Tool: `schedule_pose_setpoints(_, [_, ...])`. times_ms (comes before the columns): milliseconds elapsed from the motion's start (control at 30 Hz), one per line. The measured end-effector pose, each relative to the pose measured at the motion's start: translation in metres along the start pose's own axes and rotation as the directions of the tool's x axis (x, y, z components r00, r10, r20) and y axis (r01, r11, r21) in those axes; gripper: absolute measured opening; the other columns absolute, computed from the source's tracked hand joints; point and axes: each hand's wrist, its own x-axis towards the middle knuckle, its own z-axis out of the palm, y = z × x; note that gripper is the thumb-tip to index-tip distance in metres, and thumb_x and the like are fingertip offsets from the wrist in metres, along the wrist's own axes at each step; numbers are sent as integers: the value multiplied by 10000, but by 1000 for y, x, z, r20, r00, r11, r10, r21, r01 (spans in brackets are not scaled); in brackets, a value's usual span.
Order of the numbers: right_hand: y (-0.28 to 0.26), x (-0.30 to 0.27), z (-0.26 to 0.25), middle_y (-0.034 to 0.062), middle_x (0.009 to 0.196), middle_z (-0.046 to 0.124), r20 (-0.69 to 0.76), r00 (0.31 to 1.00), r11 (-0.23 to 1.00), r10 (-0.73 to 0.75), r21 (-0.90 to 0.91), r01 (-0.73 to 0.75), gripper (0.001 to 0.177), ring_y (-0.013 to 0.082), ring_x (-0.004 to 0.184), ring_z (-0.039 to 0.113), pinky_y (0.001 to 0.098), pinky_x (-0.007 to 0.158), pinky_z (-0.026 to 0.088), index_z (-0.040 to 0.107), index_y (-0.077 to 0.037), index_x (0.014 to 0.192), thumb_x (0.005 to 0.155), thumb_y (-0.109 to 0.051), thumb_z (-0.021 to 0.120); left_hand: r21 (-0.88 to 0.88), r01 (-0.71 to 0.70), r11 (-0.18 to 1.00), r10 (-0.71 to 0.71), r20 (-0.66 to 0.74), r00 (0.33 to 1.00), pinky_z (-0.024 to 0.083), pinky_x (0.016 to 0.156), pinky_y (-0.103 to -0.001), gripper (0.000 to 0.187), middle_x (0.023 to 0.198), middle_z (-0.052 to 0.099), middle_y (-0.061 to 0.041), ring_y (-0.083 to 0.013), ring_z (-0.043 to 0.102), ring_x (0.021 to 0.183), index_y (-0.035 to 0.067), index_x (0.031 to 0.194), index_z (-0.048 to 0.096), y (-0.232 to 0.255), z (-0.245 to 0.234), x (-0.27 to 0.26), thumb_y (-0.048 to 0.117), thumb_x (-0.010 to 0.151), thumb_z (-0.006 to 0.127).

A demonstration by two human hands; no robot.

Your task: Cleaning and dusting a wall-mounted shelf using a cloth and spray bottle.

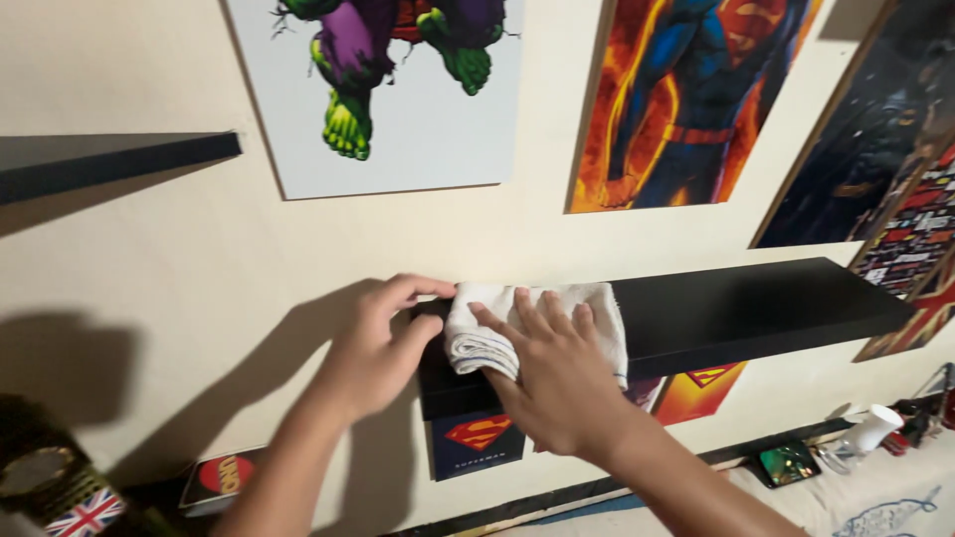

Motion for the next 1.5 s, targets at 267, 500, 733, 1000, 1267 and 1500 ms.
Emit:
schedule_pose_setpoints(267, [-56,9,1,290,1590,336,-46,996,992,-74,100,78,705,559,1450,262,659,1124,150,366,-305,1606,932,-399,553,-182,13,983,-68,-298,952,506,998,-325,262,1312,684,-116,-191,652,1186,20,1187,673,-21,-2,-51,85,1011,491])
schedule_pose_setpoints(500, [-63,-18,6,199,1593,453,-247,957,927,-154,299,227,677,441,1522,350,579,1238,170,469,-171,1535,866,-225,562,-79,-56,995,25,-348,937,506,1037,-326,274,1350,618,-131,-218,626,1244,21,1237,630,-4,-8,-72,163,1051,486])
schedule_pose_setpoints(733, [-98,-44,79,272,1669,220,-531,836,957,-136,146,249,920,512,1563,84,642,1225,-18,379,-94,1570,678,-180,588,-111,-15,994,-29,-384,923,489,1039,-337,325,1321,670,-139,-228,650,1231,26,1190,663,-4,-21,-102,226,1088,428])
schedule_pose_setpoints(1000, [-148,-28,94,266,1695,173,-661,750,928,-32,260,268,795,449,1597,28,624,1235,-93,305,-58,1604,931,-375,586,-226,123,966,-211,-424,881,494,1028,-375,591,1281,672,-123,-232,648,1167,54,1308,594,-16,-43,-118,473,1058,260])
schedule_pose_setpoints(1267, [-107,8,-53,201,1427,525,-527,836,832,-154,386,397,526,355,1359,470,495,1159,345,529,-34,1415,902,-147,507,-330,-79,941,-65,-402,913,446,1096,-380,610,1301,631,-137,-243,598,1254,33,1379,489,11,-70,-116,537,1038,448])
schedule_pose_setpoints(1500, [-106,107,-87,-24,906,645,-57,951,331,-304,930,162,433,79,825,625,269,716,565,625,-65,1220,1015,-434,528,-628,8,779,-288,-346,893,492,986,-374,625,1218,646,-128,-223,612,1146,-43,1352,569,31,-98,-98,427,955,681])
